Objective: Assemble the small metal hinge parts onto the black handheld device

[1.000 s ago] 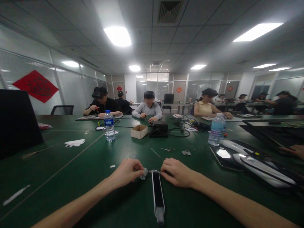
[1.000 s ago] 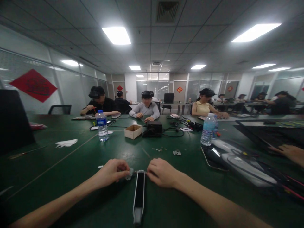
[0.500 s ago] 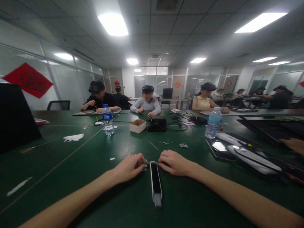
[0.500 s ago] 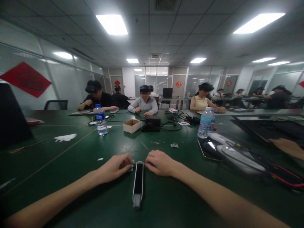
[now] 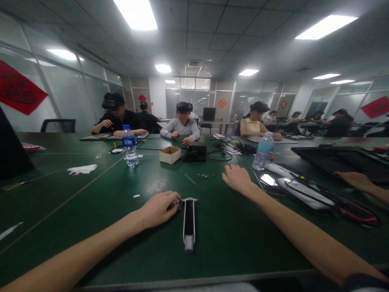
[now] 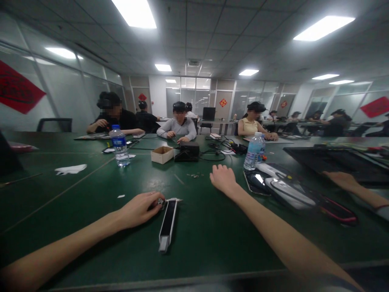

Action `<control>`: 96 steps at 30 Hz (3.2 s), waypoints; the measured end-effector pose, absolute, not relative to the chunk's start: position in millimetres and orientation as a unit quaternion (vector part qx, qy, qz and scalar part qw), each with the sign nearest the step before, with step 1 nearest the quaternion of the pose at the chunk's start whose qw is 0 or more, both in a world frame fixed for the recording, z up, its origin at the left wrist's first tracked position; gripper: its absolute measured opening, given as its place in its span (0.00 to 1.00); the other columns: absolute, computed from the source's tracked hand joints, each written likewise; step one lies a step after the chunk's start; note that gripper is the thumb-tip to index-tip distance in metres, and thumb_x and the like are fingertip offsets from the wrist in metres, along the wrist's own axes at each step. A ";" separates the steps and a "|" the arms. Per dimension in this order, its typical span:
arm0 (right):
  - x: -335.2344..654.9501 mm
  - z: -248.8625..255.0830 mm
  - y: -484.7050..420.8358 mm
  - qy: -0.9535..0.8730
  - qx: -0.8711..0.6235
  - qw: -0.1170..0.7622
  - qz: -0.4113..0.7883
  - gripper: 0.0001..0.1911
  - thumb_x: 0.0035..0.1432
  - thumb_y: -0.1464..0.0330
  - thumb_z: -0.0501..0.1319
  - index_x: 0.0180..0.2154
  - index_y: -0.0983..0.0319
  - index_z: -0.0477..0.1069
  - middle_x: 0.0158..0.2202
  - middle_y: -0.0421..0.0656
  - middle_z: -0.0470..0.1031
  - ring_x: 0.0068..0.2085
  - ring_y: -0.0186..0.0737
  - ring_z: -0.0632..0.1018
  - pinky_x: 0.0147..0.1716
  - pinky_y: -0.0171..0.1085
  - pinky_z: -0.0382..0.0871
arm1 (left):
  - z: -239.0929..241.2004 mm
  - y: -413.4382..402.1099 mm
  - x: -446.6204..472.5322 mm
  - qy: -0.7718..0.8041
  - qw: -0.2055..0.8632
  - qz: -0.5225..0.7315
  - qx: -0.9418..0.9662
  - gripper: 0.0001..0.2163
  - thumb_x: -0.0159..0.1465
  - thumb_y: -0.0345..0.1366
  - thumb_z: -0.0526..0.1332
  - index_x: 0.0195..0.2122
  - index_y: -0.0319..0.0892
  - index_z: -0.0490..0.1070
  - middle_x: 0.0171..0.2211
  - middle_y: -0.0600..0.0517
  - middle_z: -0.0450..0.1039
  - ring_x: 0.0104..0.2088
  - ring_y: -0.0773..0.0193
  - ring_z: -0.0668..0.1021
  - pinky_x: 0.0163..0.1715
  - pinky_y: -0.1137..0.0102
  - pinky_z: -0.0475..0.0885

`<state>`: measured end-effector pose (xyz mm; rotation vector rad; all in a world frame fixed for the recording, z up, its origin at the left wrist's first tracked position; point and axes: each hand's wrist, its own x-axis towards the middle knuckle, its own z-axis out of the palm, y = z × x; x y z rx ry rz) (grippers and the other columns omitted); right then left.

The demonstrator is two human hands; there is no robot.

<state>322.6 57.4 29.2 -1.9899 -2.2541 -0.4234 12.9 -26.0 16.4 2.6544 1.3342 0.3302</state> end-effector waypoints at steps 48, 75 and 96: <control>278.8 20.6 12.2 -0.931 -0.274 0.151 0.187 0.21 0.50 0.68 0.65 0.47 0.66 0.72 0.43 0.45 0.70 0.39 0.37 0.72 0.38 0.35 0.70 | 4.5 -21.3 14.8 0.455 0.076 0.157 0.873 0.07 0.68 0.35 0.52 0.41 0.43 0.70 0.39 0.50 0.73 0.36 0.61 0.75 0.36 0.69 0.68; 329.5 -22.2 97.0 -0.826 -0.550 0.125 -0.021 0.25 0.67 0.61 0.49 0.64 0.54 0.60 0.59 0.52 0.61 0.57 0.54 0.64 0.54 0.52 0.59 | 2.4 -21.8 13.9 0.447 0.059 0.165 0.877 0.05 0.68 0.33 0.55 0.41 0.43 0.69 0.36 0.51 0.73 0.33 0.62 0.76 0.33 0.71 0.67; 326.4 -28.5 101.9 -0.857 -0.465 0.218 -0.044 0.08 0.64 0.69 0.56 0.38 0.62 0.74 0.44 0.49 0.73 0.48 0.46 0.70 0.49 0.44 0.63 | 2.3 -21.4 14.6 0.444 0.053 0.170 0.878 0.06 0.67 0.34 0.55 0.41 0.43 0.70 0.37 0.50 0.74 0.34 0.62 0.76 0.34 0.70 0.69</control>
